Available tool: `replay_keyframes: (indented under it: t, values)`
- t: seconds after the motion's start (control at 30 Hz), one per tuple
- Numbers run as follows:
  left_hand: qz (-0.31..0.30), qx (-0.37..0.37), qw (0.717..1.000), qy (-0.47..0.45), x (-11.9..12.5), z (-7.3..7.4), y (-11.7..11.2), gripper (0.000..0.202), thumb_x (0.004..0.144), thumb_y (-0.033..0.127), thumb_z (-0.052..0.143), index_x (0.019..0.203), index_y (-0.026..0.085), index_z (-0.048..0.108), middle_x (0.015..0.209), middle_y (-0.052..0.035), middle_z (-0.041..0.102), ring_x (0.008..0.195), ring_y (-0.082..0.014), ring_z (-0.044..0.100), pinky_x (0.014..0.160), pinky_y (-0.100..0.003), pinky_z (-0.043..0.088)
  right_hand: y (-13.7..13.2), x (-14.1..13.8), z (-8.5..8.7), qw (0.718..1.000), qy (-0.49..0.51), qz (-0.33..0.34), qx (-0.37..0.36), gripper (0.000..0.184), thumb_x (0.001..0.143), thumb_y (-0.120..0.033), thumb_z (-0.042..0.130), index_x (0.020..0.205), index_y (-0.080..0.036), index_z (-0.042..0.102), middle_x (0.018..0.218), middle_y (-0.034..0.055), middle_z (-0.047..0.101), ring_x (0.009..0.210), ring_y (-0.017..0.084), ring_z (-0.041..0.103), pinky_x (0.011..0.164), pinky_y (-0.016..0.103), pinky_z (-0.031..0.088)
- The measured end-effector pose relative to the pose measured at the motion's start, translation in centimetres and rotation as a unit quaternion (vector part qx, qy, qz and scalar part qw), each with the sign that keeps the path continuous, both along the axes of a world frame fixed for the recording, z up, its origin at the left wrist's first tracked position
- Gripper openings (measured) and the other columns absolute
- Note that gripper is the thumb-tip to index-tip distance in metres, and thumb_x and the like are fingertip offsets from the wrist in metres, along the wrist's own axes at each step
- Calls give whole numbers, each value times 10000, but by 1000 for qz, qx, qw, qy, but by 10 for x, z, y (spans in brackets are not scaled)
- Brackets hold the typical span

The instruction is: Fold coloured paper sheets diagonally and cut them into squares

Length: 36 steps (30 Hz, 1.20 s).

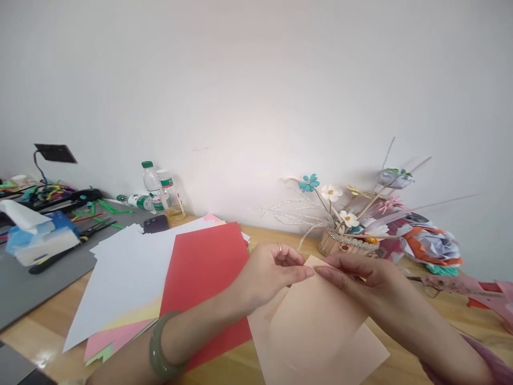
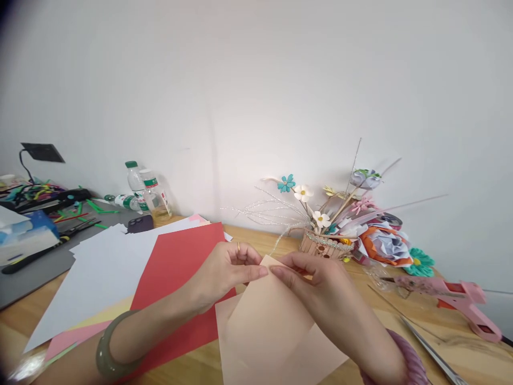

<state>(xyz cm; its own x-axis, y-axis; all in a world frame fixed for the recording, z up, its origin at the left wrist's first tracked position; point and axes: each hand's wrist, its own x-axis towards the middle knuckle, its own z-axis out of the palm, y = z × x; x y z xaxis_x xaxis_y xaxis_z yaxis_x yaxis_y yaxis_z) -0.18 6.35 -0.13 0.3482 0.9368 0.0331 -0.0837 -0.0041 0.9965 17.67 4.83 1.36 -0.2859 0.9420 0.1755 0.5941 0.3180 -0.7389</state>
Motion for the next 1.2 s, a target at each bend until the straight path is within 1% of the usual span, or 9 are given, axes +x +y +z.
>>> replay_keyframes:
  t: [0.07, 0.23, 0.37, 0.5, 0.63, 0.73, 0.9, 1.07, 1.2]
  values:
    - [-11, -6, 1000, -4, -1, 1, -1, 191, 648, 295, 705, 676, 135, 604, 655, 0, 593, 612, -113, 531, 585, -246, 411, -1, 1, 0, 1000, 26, 6, -9, 394, 814, -535, 491, 614, -213, 602, 582, -21, 528, 561, 130, 479, 470, 230, 343]
    - [-6, 1, 1000, 1, -3, 3, -4, 195, 653, 306, 703, 657, 139, 603, 631, 5, 592, 574, -102, 517, 552, -230, 398, 0, -3, 5, 998, 62, 10, -15, 291, 788, -508, 556, 769, -251, 691, 716, -8, 650, 665, 159, 585, 537, 227, 430]
    - [7, 16, 1000, 25, -3, 5, -8, 175, 664, 294, 692, 661, 142, 606, 648, -1, 594, 600, -107, 515, 574, -231, 394, -2, -4, 6, 998, 65, 1, 9, 296, 785, -517, 567, 694, -262, 689, 662, -17, 641, 636, 149, 579, 543, 223, 434]
    - [22, 20, 999, 44, -3, 5, -11, 156, 668, 290, 686, 679, 149, 621, 643, 12, 571, 589, -96, 484, 563, -220, 373, -4, -3, 5, 998, 67, -3, 7, 279, 775, -508, 579, 675, -273, 690, 673, -21, 649, 641, 148, 581, 542, 222, 430]
    - [32, 24, 998, 57, -3, 5, -12, 156, 669, 301, 685, 687, 155, 634, 647, 13, 573, 592, -99, 484, 553, -216, 365, -4, -4, 7, 998, 56, -16, -8, 315, 739, -534, 582, 636, -255, 687, 623, -5, 634, 582, 150, 558, 487, 230, 411]
    - [29, 25, 998, 56, -2, 5, -12, 151, 677, 299, 682, 680, 155, 634, 652, 7, 585, 604, -106, 503, 563, -219, 381, -3, -5, 8, 998, 58, -16, -13, 323, 734, -541, 581, 651, -250, 693, 636, 3, 648, 591, 156, 565, 495, 234, 419]
    - [18, 35, 999, 35, -2, 2, -12, 164, 698, 315, 677, 716, 154, 646, 730, -23, 635, 661, -133, 555, 619, -248, 430, -5, -4, 6, 996, 85, -10, -19, 276, 744, -529, 600, 745, -273, 703, 740, -1, 687, 669, 165, 605, 506, 219, 441]
    - [20, 45, 998, 46, -3, 1, -12, 177, 706, 331, 676, 735, 157, 657, 753, -34, 650, 687, -150, 573, 642, -262, 445, -5, -4, 4, 996, 85, -10, -24, 287, 753, -526, 588, 718, -263, 699, 717, 1, 687, 649, 162, 608, 507, 225, 443]
    - [18, 51, 997, 53, -2, 1, -14, 154, 722, 315, 657, 732, 161, 660, 747, -31, 654, 676, -146, 576, 633, -256, 447, -5, -7, 10, 998, 69, 1, 13, 270, 748, -516, 600, 715, -262, 686, 716, -7, 682, 672, 166, 605, 555, 239, 447]
